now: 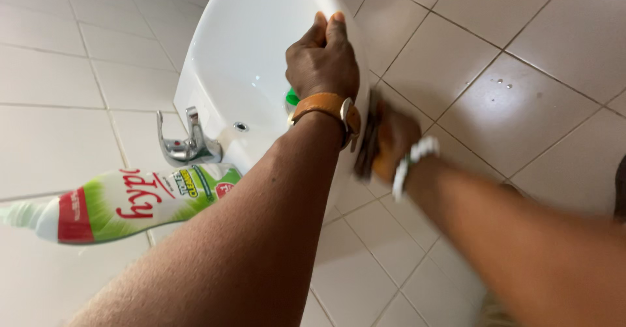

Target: The person cleans a white bathroom sink using a cloth and a bottle of toilet cleaner. They repeatedly apply cleaner to the cloth and wipe the sink basin and rim, then rinse the cloth under the tap and continue wiping.

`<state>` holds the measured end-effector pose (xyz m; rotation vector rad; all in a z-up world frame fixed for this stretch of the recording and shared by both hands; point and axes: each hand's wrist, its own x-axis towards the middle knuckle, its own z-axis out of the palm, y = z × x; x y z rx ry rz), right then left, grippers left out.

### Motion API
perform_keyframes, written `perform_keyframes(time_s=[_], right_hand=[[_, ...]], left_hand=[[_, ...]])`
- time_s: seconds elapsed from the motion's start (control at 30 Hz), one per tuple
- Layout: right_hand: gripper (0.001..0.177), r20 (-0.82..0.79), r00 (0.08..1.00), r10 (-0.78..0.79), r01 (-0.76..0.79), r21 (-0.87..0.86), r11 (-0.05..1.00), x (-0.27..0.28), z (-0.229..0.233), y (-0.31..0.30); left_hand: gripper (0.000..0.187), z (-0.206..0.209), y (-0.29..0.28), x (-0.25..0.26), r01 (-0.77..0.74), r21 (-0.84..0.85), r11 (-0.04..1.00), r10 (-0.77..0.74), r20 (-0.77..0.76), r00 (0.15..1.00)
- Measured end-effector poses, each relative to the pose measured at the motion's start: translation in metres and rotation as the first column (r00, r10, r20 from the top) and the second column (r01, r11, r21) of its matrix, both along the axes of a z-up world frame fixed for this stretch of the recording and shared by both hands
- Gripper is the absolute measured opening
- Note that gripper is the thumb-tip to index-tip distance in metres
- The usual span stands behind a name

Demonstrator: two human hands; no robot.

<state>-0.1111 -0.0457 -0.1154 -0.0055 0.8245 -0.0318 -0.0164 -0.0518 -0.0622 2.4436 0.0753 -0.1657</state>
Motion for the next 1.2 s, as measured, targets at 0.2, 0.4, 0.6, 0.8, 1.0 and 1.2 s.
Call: perform_keyframes(time_s=[0.2, 0.4, 0.6, 0.8, 1.0, 1.2], right_hand=[[0.032, -0.061, 0.997, -0.043, 0.045, 0.027, 0.999, -0.004, -0.036, 0.015], [0.033, 0.076, 0.984, 0.162, -0.139, -0.251, 0.958, 0.046, -0.027, -0.057], [0.038, -0.031, 0.97, 0.241, -0.224, -0.501, 0.836, 0.042, -0.016, -0.056], [0.046, 0.163, 0.986, -0.013, 0.034, -0.122, 0.992, -0.027, 0.024, -0.003], [0.053, -0.119, 0.99, 0.071, -0.089, -0.161, 0.983, -0.008, 0.021, -0.007], [0.06, 0.128, 0.991, 0.024, 0.013, -0.278, 0.96, 0.016, 0.022, -0.047]], left_hand=[[0.049, -0.004, 0.005, 0.004, 0.055, 0.034, 0.998, -0.055, 0.01, 0.998], [0.049, -0.008, 0.006, 0.01, 0.059, 0.05, 0.997, -0.06, 0.017, 0.998], [0.047, -0.012, 0.006, 0.013, 0.053, 0.091, 0.994, -0.059, 0.068, 0.996], [0.052, -0.005, 0.0, 0.009, 0.043, 0.127, 0.991, -0.05, 0.052, 0.997], [0.054, -0.004, 0.001, 0.01, 0.049, 0.121, 0.991, -0.05, 0.006, 0.999], [0.053, 0.002, 0.002, 0.003, 0.0, 0.007, 1.0, 0.001, -0.07, 0.998]])
